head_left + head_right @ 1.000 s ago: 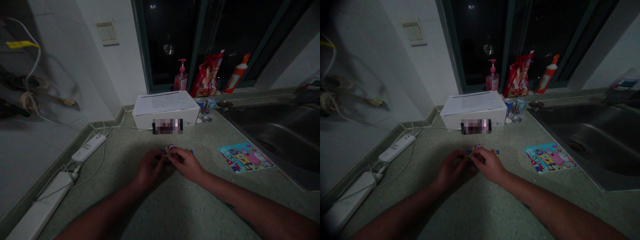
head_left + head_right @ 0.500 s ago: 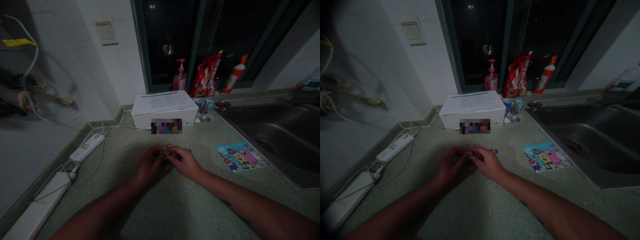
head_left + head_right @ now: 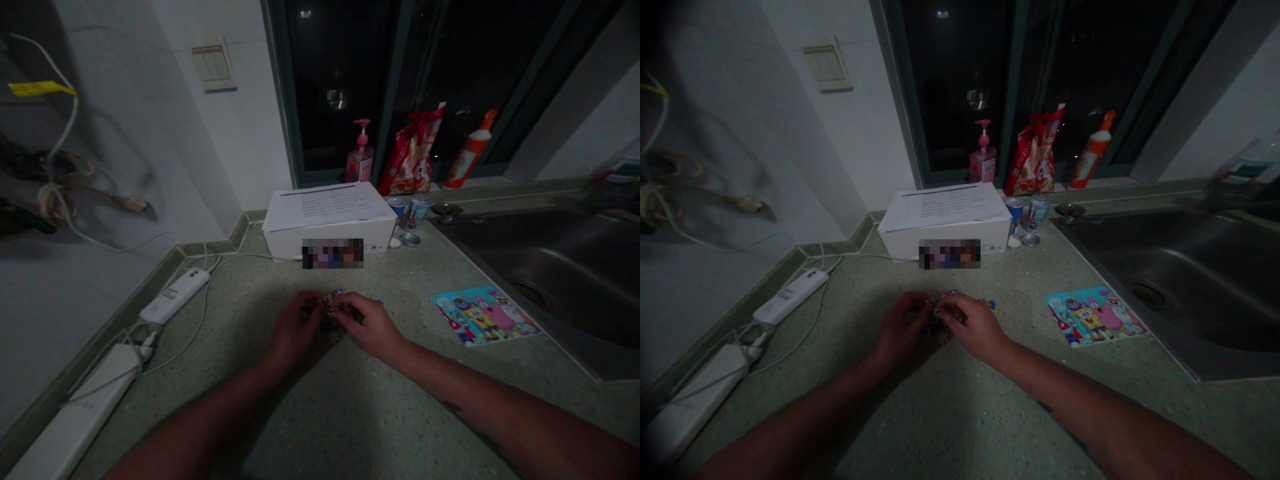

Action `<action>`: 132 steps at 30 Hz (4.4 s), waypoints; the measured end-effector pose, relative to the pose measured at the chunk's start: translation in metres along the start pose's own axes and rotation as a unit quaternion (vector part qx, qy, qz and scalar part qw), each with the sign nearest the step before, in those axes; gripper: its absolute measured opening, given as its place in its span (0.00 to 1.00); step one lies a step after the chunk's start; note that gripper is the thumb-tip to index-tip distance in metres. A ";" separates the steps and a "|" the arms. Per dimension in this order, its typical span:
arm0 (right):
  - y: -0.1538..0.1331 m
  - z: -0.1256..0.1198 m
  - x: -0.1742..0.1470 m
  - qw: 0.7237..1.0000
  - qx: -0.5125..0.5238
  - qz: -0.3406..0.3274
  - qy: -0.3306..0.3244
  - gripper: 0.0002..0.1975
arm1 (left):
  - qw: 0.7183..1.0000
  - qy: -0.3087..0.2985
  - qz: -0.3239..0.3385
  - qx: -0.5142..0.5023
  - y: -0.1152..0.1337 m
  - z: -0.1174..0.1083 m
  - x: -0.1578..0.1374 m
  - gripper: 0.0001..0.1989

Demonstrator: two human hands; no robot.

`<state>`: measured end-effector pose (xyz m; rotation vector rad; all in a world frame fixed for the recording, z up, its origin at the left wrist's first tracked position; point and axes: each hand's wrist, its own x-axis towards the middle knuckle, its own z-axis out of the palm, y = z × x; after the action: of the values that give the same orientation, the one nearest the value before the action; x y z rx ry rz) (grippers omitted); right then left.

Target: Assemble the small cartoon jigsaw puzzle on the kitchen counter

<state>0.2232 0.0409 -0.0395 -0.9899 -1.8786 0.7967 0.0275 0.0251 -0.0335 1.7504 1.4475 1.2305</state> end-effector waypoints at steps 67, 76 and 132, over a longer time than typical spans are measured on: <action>0.006 -0.006 0.000 0.971 -0.204 -0.059 -0.107 0.21 | 0.970 -0.142 0.100 0.167 -0.017 -0.016 0.001 0.19; 0.008 -0.007 0.003 0.985 -0.141 -0.083 -0.062 0.18 | 0.977 -0.127 0.083 0.147 -0.012 -0.012 0.008 0.16; 0.001 -0.035 -0.005 0.960 -0.262 0.004 -0.096 0.16 | 0.972 -0.142 0.109 0.154 -0.011 -0.024 -0.003 0.10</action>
<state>0.2559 0.0416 -0.0267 -1.2747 -2.3209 0.4093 0.0009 0.0218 -0.0339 2.2414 1.3551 0.8397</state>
